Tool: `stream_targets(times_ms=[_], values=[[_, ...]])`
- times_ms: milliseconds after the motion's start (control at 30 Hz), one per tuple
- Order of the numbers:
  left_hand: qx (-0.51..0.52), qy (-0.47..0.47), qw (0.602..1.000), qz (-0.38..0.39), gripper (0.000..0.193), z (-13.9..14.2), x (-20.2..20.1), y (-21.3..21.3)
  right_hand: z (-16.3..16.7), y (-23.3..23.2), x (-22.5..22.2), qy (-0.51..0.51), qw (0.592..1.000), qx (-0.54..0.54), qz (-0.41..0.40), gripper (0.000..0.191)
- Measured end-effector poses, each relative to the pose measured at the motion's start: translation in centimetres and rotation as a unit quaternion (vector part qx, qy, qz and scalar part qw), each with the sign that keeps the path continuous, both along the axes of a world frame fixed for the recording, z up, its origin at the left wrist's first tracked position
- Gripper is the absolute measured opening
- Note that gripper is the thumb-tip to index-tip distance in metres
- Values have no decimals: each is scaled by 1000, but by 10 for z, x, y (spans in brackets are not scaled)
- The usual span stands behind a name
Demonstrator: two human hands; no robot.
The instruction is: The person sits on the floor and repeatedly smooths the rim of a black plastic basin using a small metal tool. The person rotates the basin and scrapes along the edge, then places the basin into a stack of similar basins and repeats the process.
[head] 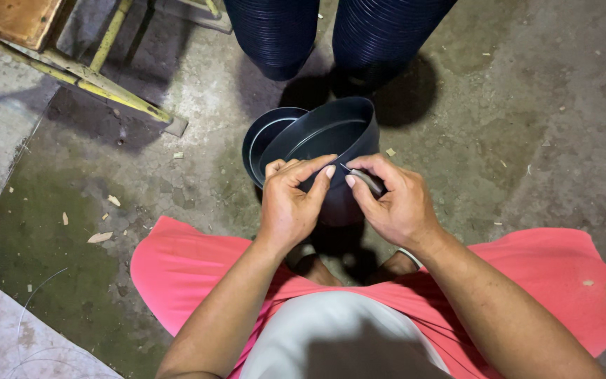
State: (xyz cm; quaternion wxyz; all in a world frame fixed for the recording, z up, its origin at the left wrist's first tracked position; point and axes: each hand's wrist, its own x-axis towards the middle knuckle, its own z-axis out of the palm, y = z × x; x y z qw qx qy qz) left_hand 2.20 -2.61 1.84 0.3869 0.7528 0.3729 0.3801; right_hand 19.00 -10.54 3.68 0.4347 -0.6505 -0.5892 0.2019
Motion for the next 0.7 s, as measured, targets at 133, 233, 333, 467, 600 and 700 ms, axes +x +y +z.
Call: stream_targets(times_ms=[133,233,333,467,600,700], values=[[0,-3,1000,-3,17,1,1,-1,2,0,0,22,998,-49,-16,21],[7,-2,1000,-5,17,2,0,-2,4,-2,1,24,999,-38,-8,20],[-4,7,1000,-6,18,3,-1,-4,5,-2,1,12,1000,-18,3,19],[5,5,1000,-7,17,4,-1,-4,4,-2,2,5,1000,-23,7,19],[-2,9,1000,-12,18,5,-2,-4,4,-3,2,-11,1000,1,17,18],[-8,28,1000,-8,18,6,-2,-5,5,-3,3,-26,999,13,25,18]])
